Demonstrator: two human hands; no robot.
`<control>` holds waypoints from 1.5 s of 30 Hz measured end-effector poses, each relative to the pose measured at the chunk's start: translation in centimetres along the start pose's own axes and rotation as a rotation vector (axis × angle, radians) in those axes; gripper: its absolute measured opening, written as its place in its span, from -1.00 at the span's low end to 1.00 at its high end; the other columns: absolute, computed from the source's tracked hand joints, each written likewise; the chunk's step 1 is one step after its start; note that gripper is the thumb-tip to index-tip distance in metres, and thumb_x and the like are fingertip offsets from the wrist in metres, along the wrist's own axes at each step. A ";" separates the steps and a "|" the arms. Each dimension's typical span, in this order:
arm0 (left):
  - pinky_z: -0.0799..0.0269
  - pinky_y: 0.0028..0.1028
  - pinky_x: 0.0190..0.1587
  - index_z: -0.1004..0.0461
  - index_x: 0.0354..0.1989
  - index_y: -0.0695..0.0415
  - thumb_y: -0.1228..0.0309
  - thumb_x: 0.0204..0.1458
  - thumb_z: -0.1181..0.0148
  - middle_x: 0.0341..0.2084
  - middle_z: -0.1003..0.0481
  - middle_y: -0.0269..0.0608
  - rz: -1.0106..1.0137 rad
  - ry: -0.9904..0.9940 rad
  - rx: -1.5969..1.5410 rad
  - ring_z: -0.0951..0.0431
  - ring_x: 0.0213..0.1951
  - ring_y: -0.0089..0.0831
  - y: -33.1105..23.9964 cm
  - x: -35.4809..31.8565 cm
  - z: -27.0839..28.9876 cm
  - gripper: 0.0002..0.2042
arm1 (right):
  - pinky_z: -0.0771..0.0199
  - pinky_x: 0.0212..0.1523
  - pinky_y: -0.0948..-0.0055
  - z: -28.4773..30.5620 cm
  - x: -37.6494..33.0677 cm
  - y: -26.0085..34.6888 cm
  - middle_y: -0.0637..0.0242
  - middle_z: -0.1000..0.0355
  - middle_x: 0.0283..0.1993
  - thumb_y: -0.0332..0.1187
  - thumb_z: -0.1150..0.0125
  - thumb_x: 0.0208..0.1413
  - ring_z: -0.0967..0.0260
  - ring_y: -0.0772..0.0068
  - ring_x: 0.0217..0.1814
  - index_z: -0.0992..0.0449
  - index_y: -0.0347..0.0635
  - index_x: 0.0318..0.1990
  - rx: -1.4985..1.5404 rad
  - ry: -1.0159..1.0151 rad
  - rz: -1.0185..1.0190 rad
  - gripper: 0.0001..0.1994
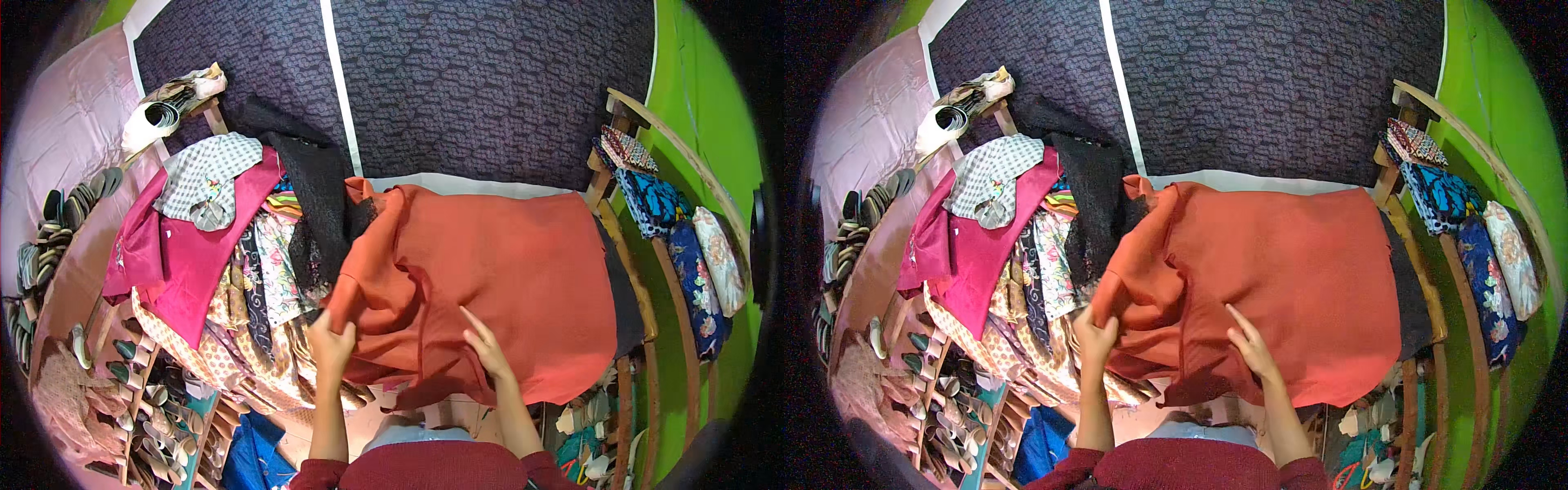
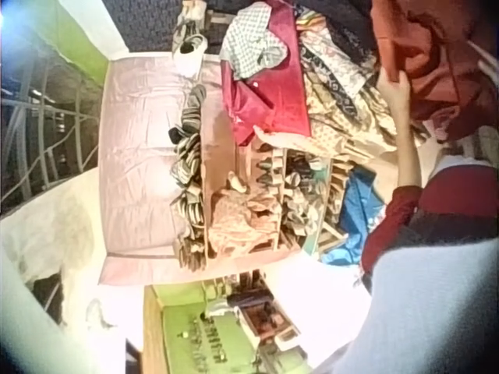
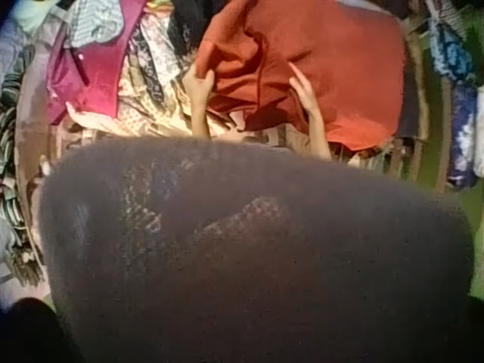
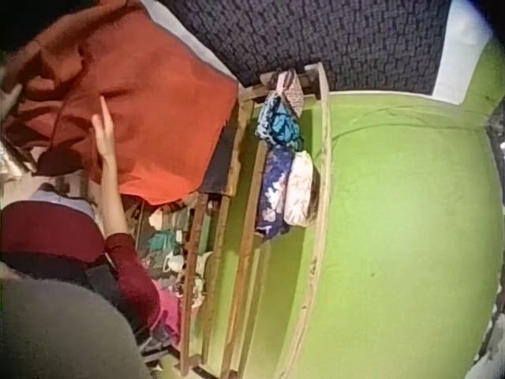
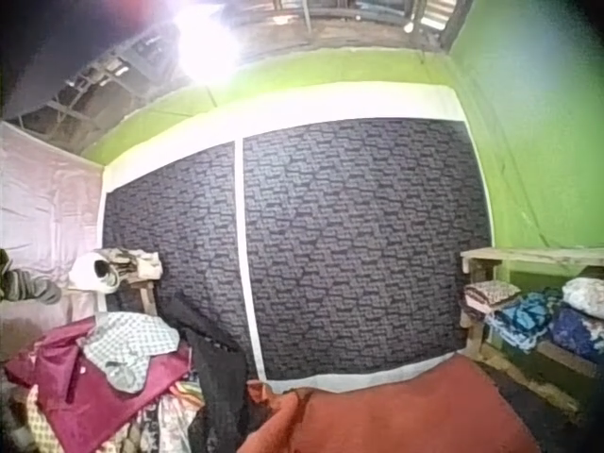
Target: Folding a piece of red fabric on a dark padded workstation.
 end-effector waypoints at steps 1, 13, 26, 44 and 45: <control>-0.37 -0.39 -0.35 -0.44 -0.40 0.23 0.62 -0.30 -0.04 -0.42 -0.46 -0.02 -0.144 0.024 0.110 -0.49 -0.42 -0.22 -1.2 -0.4 -0.3 -0.79 | -0.17 0.08 0.45 -1.0 0.0 1.6 0.22 -0.20 0.13 -0.36 -0.03 0.05 -0.15 0.42 0.14 -0.19 -0.29 0.15 -0.083 0.060 0.048 -0.52; -0.05 0.18 0.01 -0.37 -0.09 0.04 0.37 -0.06 0.04 0.03 -0.23 -0.05 -0.553 0.491 0.859 -0.10 0.14 0.16 -1.0 -11.0 -17.8 -0.69 | -0.34 -0.08 0.41 -11.0 22.0 9.1 0.12 -0.42 -0.11 -0.53 0.05 -0.06 -0.38 0.32 -0.08 -0.39 -0.32 -0.09 -0.594 0.337 0.379 -0.68; -0.37 -0.38 -0.21 -0.37 -0.12 0.23 0.26 -0.06 -0.19 -0.16 -0.39 0.02 0.445 0.274 -0.329 -0.46 -0.18 -0.18 6.7 -4.1 -11.5 -0.61 | -0.37 -0.14 0.28 -6.1 31.7 -2.9 0.13 -0.43 -0.13 -0.23 -0.21 -0.13 -0.36 0.11 -0.09 -0.32 -0.13 0.01 -1.059 0.200 0.047 -0.51; -0.24 -0.27 -0.24 -0.46 -0.47 0.11 0.37 -0.06 -0.12 -0.52 -0.38 -0.24 -0.176 -0.162 0.418 -0.37 -0.25 -0.17 -1.7 -2.3 -7.4 -0.90 | -0.17 0.09 0.17 0.7 32.0 5.8 -0.01 -0.17 0.13 -0.10 -0.25 -0.22 -0.11 -0.04 0.14 -0.30 -0.17 0.03 -1.126 -0.249 0.460 -0.39; -0.24 -0.24 -0.25 -0.43 -0.43 0.14 0.37 -0.04 -0.09 -0.48 -0.40 -0.20 -0.199 -0.124 0.424 -0.38 -0.27 -0.15 -0.5 -2.2 -8.4 -0.90 | -0.16 0.10 0.17 0.3 31.8 4.9 0.00 -0.14 0.15 -0.10 -0.25 -0.23 -0.10 -0.04 0.15 -0.34 -0.11 0.01 -1.262 -0.237 0.420 -0.42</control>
Point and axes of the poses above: each hand's wrist, its own x-axis towards the middle knuckle, its own z-axis out of the back of the hand, y = z × x, the point moved 9 cm from there along x, towards the middle knuckle
